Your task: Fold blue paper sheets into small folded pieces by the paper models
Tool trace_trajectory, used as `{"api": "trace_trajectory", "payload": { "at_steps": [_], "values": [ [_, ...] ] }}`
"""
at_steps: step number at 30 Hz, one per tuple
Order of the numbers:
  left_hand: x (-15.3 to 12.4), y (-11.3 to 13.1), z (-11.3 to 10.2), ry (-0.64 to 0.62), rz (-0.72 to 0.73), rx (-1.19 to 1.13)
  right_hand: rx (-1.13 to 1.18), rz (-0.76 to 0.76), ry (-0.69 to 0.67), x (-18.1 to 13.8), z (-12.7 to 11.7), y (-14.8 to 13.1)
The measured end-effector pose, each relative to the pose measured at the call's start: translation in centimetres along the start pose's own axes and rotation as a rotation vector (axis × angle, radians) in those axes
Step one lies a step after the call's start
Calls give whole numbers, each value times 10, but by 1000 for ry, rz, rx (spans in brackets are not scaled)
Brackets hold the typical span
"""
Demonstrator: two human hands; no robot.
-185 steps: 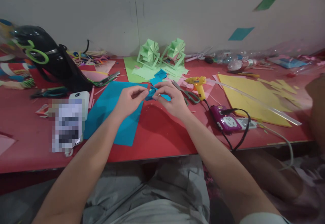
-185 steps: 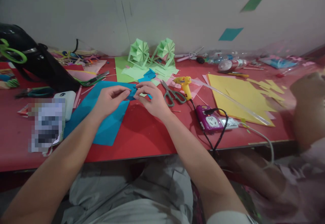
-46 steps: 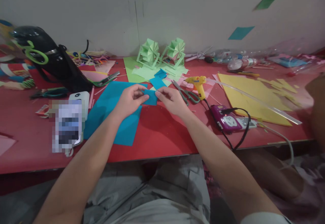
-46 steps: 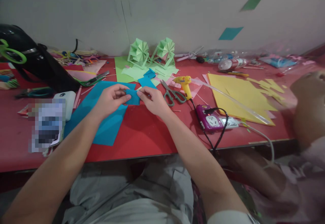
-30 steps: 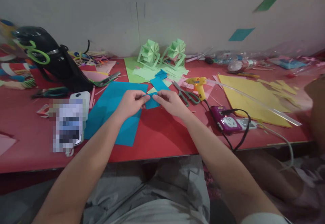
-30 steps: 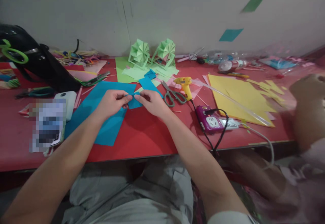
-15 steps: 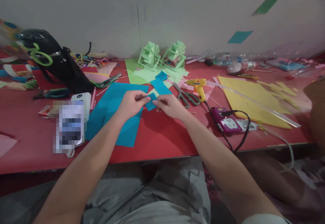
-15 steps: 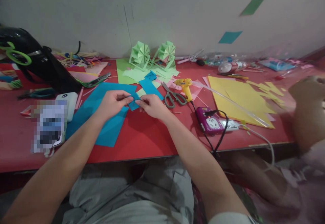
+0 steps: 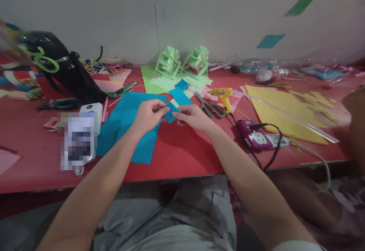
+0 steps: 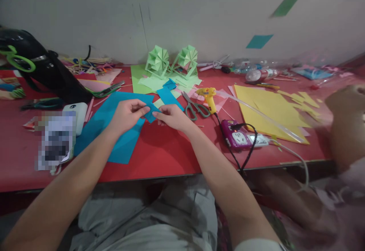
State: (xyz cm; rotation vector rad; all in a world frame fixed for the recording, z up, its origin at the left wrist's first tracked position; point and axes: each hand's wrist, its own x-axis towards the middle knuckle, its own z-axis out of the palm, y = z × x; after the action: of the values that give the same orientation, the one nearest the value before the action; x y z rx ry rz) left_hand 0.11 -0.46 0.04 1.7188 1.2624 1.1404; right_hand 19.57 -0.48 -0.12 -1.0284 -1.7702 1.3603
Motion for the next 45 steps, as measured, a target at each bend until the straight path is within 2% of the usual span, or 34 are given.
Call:
{"api": "trace_trajectory", "payload": {
  "at_steps": [3, 7, 10, 13, 19, 23, 29, 34, 37, 38, 40, 42, 45],
  "values": [
    [-1, 2, 3, 21, -2, -69, 44, 30, -8, 0, 2, 2],
    [-2, 5, 5, 25, -58, -125, 11, -16, 38, 3, 4, 7],
    [-2, 6, 4, -38, -149, -197, 12, -74, 141, 5, 3, 8],
    [-3, 5, 3, -127, -154, -199, 30, -98, 204, 6, 1, 8],
    [-2, 1, 4, -148, -168, -181, -60, -75, 109, 4, 1, 8],
    [-2, 4, 5, -168, -224, -217, -190, -63, 116, 3, 0, 9],
    [-4, 9, 5, -211, -240, -241, -328, -163, 180, 3, 0, 7],
    [-2, 8, 5, -205, -261, -248, -170, -16, 196, 5, -3, 8],
    [-1, 6, 2, -116, -233, -110, 13, 11, 445, 9, -11, 11],
    [-1, 4, 0, -66, -188, -9, 107, 20, 482, 10, -13, 11],
    [-2, 0, -2, 29, -69, 259, 276, 63, 399, 11, -15, 10],
    [-4, -6, -4, 77, 17, 530, 314, 95, 290, 10, -14, 9],
    [-6, -14, -6, 25, -19, 765, 216, 108, 180, 8, -7, 8]
  ]
}}
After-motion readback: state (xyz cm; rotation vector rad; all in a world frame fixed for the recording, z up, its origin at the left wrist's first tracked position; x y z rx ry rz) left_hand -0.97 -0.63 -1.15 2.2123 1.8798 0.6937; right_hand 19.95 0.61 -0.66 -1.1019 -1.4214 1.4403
